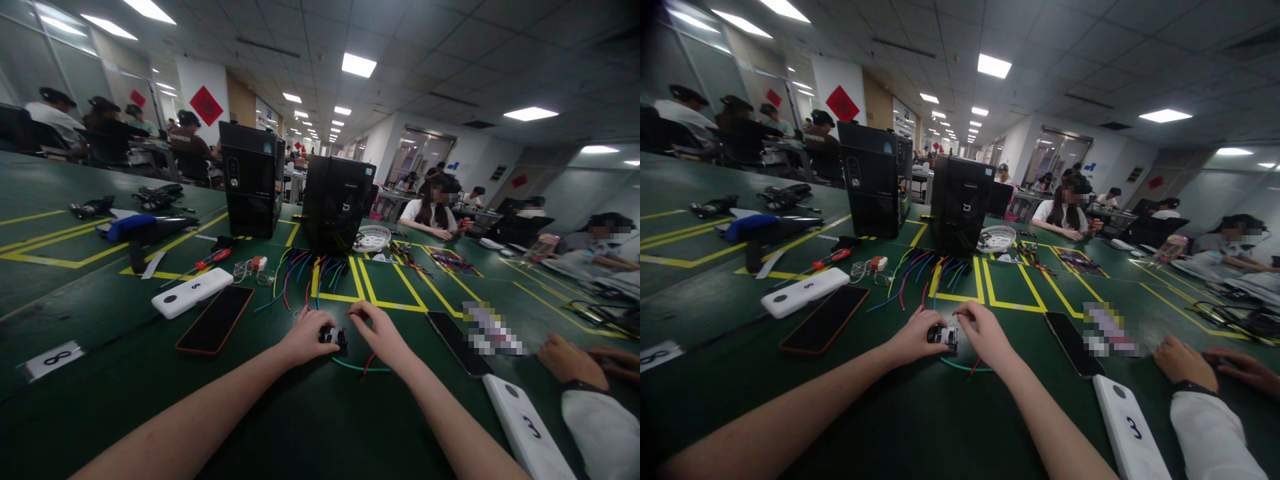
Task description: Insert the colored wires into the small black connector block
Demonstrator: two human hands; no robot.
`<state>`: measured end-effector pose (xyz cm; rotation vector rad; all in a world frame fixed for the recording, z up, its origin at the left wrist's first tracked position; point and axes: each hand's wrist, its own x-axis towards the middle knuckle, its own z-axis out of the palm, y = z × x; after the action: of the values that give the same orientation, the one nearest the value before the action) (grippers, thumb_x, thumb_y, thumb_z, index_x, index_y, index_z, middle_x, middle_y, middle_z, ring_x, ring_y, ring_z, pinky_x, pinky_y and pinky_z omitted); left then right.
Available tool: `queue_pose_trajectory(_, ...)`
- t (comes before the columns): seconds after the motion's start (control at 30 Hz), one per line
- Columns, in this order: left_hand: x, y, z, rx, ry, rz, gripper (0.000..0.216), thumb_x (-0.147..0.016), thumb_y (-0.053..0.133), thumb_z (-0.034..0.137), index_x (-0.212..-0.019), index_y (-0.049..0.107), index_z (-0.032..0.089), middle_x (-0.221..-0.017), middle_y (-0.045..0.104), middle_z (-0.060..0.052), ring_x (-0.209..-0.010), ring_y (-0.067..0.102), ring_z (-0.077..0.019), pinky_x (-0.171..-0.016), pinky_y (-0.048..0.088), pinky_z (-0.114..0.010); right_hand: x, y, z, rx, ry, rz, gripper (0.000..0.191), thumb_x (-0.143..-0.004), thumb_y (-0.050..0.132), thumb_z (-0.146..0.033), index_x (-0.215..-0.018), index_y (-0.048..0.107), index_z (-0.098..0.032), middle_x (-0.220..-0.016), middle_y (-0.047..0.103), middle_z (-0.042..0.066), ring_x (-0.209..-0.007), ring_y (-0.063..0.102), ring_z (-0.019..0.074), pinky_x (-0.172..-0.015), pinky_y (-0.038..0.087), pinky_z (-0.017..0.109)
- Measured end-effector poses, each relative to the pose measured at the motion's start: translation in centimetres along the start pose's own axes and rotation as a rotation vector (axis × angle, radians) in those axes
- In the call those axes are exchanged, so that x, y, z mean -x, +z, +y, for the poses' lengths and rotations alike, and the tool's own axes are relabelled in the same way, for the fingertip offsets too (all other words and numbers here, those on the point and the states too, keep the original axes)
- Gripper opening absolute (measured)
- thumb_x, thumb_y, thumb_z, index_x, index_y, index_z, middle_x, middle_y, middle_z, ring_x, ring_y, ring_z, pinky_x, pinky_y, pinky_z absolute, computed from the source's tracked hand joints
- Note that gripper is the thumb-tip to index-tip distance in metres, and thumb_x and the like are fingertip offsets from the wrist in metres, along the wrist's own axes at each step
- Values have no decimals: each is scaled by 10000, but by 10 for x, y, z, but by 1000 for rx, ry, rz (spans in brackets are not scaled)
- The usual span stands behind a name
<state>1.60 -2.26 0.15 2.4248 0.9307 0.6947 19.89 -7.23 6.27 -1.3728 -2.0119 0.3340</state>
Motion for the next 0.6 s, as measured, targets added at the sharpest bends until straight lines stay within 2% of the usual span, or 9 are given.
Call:
queue_pose_trajectory(0.13, 0, 0, -1, 13, -28, 14, 416, -692, 681, 435, -1036, 550, 240, -1036, 581, -24, -1046, 499, -226, -1034, 197, -457, 11, -16, -6, 157, -31, -319, 153, -809, 481, -150, -875, 613, -192, -845, 619, 25, -796, 552, 145, -732, 406, 254)
queue_pose_trajectory(0.3, 0, 1, -3, 11, -33, 17, 386, -707, 676, 410, -1031, 556, 238, -1033, 582, -22, -1041, 501, -223, -1029, 216, -447, 22, -20, 1, 249, 17, -530, 279, -704, 492, -21, -839, 649, -208, -840, 618, 16, -762, 562, 133, -691, 403, 224)
queue_pose_trajectory(0.37, 0, 1, -3, 9, -24, 18, 373, -713, 670, 414, -1022, 560, 236, -1017, 583, -20, -1032, 503, -221, -1028, 218, -447, 26, -20, 2, 268, 45, -579, 316, -648, 507, 10, -829, 640, -212, -830, 601, 9, -729, 556, 128, -634, 392, 208)
queue_pose_trajectory(0.47, 0, 1, -3, 10, -12, 17, 357, -726, 657, 415, -1020, 561, 237, -1020, 580, -20, -1029, 501, -219, -1029, 215, -448, 30, -18, 0, 310, 79, -577, 333, -588, 526, 33, -798, 618, -208, -817, 572, 3, -689, 539, 123, -572, 363, 199)
queue_pose_trajectory(0.6, 0, -1, -1, 7, -17, 9, 359, -724, 657, 414, -1021, 563, 237, -1026, 578, -22, -1029, 501, -224, -1026, 220, -449, 29, -15, -2, 355, 114, -582, 222, -612, 533, 19, -677, 596, -184, -799, 550, 14, -679, 528, 124, -581, 363, 208)
